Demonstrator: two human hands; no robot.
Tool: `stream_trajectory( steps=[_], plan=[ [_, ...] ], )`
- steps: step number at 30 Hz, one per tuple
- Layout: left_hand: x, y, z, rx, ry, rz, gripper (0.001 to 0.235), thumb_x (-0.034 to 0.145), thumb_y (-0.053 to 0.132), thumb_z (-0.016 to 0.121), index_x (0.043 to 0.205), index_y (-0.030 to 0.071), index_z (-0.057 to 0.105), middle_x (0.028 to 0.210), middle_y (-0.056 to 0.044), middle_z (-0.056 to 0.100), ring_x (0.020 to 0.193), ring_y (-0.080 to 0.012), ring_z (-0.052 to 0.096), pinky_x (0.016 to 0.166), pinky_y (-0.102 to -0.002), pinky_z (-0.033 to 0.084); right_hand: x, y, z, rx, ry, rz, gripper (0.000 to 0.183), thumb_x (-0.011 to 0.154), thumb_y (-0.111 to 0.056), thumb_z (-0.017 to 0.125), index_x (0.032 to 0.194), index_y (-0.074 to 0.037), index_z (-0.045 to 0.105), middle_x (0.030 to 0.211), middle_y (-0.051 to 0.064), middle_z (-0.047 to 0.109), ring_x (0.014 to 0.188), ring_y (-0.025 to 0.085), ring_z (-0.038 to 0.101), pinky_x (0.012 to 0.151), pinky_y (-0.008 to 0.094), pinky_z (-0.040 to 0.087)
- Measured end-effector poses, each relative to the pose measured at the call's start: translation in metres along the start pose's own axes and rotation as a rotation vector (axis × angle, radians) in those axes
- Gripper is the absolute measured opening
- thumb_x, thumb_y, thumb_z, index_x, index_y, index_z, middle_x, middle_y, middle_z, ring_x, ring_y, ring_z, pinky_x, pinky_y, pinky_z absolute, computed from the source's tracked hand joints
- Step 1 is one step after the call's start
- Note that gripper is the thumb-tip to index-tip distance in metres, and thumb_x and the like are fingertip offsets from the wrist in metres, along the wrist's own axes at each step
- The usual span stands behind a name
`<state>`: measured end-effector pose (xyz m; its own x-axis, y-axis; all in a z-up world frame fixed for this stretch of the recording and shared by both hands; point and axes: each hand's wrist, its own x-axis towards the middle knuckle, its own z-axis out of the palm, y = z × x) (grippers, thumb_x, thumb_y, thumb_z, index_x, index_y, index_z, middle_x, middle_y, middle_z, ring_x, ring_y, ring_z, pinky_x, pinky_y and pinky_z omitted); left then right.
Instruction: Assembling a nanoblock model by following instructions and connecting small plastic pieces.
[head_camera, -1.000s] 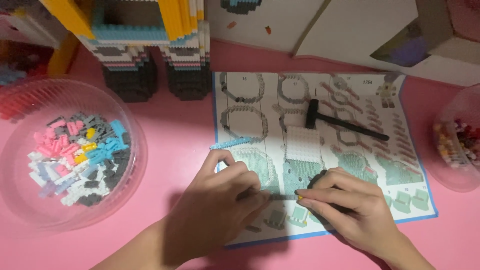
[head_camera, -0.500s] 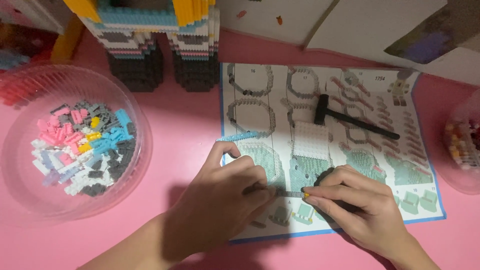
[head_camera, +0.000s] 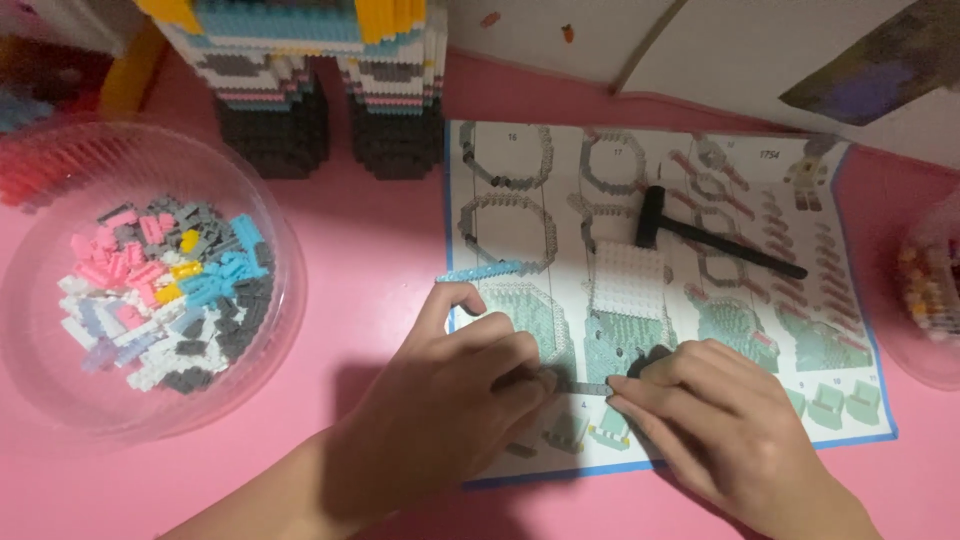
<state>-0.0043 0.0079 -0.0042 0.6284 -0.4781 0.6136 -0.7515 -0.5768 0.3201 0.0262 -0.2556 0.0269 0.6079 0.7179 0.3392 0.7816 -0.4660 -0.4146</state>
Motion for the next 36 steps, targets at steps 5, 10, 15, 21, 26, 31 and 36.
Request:
stream_trajectory(
  steps=[5,10,15,21,26,31,36],
  plan=[
    [0.001,0.002,0.003,-0.006,0.022,-0.026,0.030,0.103,0.013,0.071,0.075,0.011,0.059,0.083,-0.002,0.048,0.073,-0.0243,0.048,0.091,-0.052,0.044,0.006,-0.008,-0.012,-0.319,-0.075,-0.278,0.032,0.099,-0.031,0.076,0.108,-0.001,0.070,0.087,0.006,0.064,0.066,0.025,0.054,0.059,0.037,0.044],
    [0.007,0.005,0.000,0.077,0.006,0.005,0.025,0.104,0.018,0.067,0.080,0.013,0.062,0.076,-0.003,0.049,0.069,-0.0254,0.050,0.087,-0.049,0.044,-0.034,0.052,-0.041,-0.323,0.086,-0.054,0.018,0.101,-0.025,0.068,0.106,-0.009,0.075,0.101,0.009,0.075,0.083,0.029,0.067,0.074,0.043,0.048],
    [0.010,0.006,0.003,0.091,0.069,0.071,0.024,0.102,0.015,0.072,0.081,0.012,0.059,0.072,-0.001,0.049,0.064,-0.0235,0.045,0.079,-0.045,0.043,-0.082,0.146,-0.120,-0.474,0.406,0.419,0.045,0.121,0.006,0.065,0.076,0.003,0.058,0.072,0.015,0.054,0.067,0.027,0.049,0.074,0.048,0.036],
    [0.015,0.010,-0.007,-0.118,0.003,0.035,0.043,0.095,0.052,0.080,0.099,0.012,0.066,0.084,-0.002,0.067,0.068,-0.0233,0.058,0.081,-0.048,0.041,-0.152,0.245,-0.150,-0.280,0.427,0.918,0.018,0.119,-0.024,0.073,0.126,-0.009,0.081,0.117,0.012,0.076,0.102,0.023,0.068,0.080,0.038,0.049],
    [0.020,0.007,-0.020,-0.121,-0.193,0.011,0.040,0.090,0.004,0.067,0.129,0.008,0.066,0.114,-0.005,0.064,0.083,-0.0265,0.055,0.084,-0.043,0.042,-0.115,0.198,-0.149,-0.625,0.200,1.005,0.045,0.110,-0.067,0.071,0.112,-0.025,0.088,0.106,0.008,0.080,0.083,0.027,0.074,0.059,0.039,0.046],
    [0.015,-0.001,-0.016,-0.139,-0.223,0.043,0.036,0.096,0.009,0.075,0.131,0.017,0.074,0.120,-0.004,0.061,0.090,-0.0264,0.053,0.080,-0.038,0.040,-0.065,0.175,-0.142,0.533,0.672,1.373,0.019,0.100,-0.016,0.073,0.084,-0.010,0.066,0.102,-0.001,0.077,0.103,-0.001,0.073,0.077,0.009,0.058],
    [0.014,-0.003,-0.009,-0.124,-0.271,0.120,0.040,0.090,0.008,0.081,0.127,0.022,0.071,0.124,-0.009,0.064,0.092,-0.0313,0.061,0.077,-0.046,0.040,-0.094,0.190,-0.144,-0.505,0.102,1.101,0.049,0.096,-0.064,0.074,0.117,-0.021,0.086,0.110,0.010,0.082,0.111,0.022,0.073,0.082,0.037,0.049]
  ],
)
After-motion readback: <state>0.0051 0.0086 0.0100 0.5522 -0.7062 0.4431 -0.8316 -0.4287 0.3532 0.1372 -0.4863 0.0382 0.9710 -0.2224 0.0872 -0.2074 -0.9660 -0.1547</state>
